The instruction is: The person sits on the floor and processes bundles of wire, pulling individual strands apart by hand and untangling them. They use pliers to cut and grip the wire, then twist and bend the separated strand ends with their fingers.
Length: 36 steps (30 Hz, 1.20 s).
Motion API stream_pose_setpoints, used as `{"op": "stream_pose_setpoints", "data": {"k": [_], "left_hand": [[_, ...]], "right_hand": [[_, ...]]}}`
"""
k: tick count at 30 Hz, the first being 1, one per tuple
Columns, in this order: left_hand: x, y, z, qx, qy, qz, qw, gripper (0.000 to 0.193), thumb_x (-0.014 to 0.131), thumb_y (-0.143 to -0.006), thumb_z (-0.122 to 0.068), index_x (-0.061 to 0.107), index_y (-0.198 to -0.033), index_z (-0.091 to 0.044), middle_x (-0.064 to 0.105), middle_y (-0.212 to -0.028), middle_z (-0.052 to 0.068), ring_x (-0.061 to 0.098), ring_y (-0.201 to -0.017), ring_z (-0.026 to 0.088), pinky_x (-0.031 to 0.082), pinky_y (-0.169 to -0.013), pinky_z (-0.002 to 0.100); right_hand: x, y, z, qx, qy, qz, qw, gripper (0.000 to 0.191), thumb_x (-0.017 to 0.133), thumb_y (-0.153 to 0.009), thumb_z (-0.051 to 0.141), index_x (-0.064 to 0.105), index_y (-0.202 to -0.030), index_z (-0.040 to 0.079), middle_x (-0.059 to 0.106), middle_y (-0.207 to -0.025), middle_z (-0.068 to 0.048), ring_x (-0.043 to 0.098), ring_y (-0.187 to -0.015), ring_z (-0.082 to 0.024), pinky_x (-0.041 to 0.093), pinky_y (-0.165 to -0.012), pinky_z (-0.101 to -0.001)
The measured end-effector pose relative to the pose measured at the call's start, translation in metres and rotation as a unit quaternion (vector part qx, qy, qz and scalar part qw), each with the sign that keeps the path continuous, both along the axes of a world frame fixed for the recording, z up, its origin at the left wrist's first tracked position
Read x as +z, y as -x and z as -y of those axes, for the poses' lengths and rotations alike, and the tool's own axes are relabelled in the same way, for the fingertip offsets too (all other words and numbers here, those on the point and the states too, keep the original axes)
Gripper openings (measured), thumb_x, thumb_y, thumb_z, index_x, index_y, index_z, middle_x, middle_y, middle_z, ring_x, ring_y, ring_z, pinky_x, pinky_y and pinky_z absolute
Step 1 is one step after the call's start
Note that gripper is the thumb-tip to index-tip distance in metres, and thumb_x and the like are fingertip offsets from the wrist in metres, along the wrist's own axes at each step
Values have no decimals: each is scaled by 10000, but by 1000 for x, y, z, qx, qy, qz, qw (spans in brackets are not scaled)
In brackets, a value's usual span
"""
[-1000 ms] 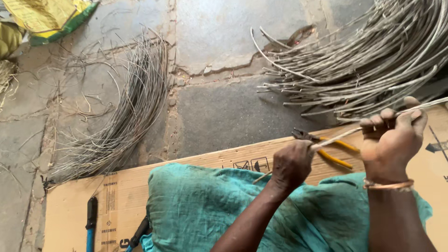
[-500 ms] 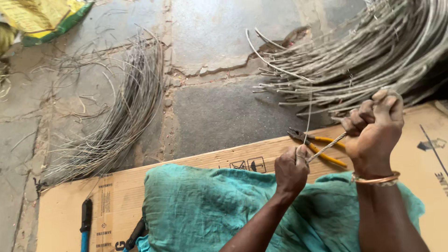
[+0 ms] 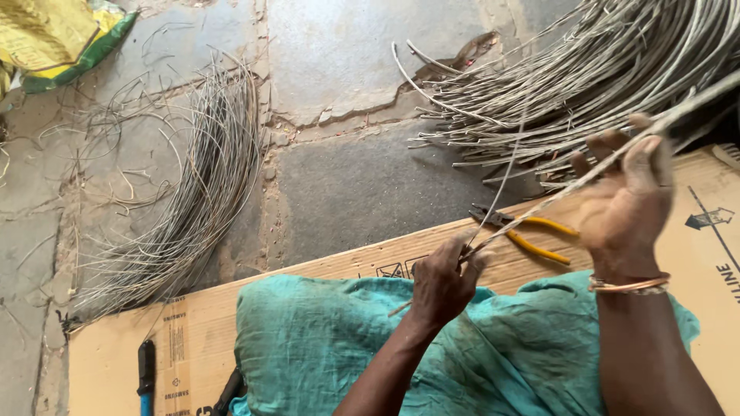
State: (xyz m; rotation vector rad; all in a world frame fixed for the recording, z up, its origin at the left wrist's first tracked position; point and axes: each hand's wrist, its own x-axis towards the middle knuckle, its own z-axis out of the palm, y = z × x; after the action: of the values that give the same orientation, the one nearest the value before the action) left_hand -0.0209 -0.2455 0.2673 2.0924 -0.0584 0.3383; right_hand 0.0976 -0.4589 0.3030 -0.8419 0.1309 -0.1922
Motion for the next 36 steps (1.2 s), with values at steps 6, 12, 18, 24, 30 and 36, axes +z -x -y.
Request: {"op": "stream_pose_setpoints", "data": {"k": [6,12,18,24,30,36], "left_hand": [[0,-3,11,10,-14,73,997,157,646,-1025,-191,710,-1132,-95,718,-847,95,716,-747,291,560,-642,396],[-12,-17,14,47,82,-86,992,201,688,-1005,-219,783,-930,-58,709,-686,68,669,-590,192,495,-560,321],[-38,-37,5,-29,431,-274,859,226,704,-973,-240,788,-977,-30,678,-683,18,427,-517,40,320,-470,235],[-73,-48,32,58,458,-297,836,283,708,-1000,-248,776,-922,16,643,-648,30,440,-489,40,305,-451,236],[-85,-27,30,16,484,-345,804,201,651,-968,-188,786,-920,-48,626,-634,-2,390,-454,34,256,-411,237],[-47,-34,6,5,481,-303,822,265,662,-1020,-288,772,-950,-58,570,-617,-29,365,-459,29,246,-415,233]], "right_hand": [[14,9,-40,157,-37,-134,978,430,452,-1002,302,403,-1427,269,714,-1002,-98,682,-904,-250,588,-850,-453],[-3,4,-43,119,41,-59,990,204,485,-1185,114,481,-1335,-24,583,-951,-40,581,-856,-172,537,-762,-363],[-7,11,-49,52,144,4,988,371,481,-1129,92,517,-1494,35,548,-876,-20,521,-712,-117,509,-648,-323],[12,23,-72,-22,328,69,942,400,434,-1133,22,515,-1523,50,599,-849,-34,560,-664,-92,527,-615,-266],[8,27,-72,119,341,45,932,405,481,-1102,53,565,-1495,95,611,-855,-33,539,-648,-58,496,-574,-227],[-8,5,-48,-77,490,81,865,519,572,-1196,125,312,-1637,37,467,-1509,-133,574,-1279,-173,569,-1009,-338]]}}
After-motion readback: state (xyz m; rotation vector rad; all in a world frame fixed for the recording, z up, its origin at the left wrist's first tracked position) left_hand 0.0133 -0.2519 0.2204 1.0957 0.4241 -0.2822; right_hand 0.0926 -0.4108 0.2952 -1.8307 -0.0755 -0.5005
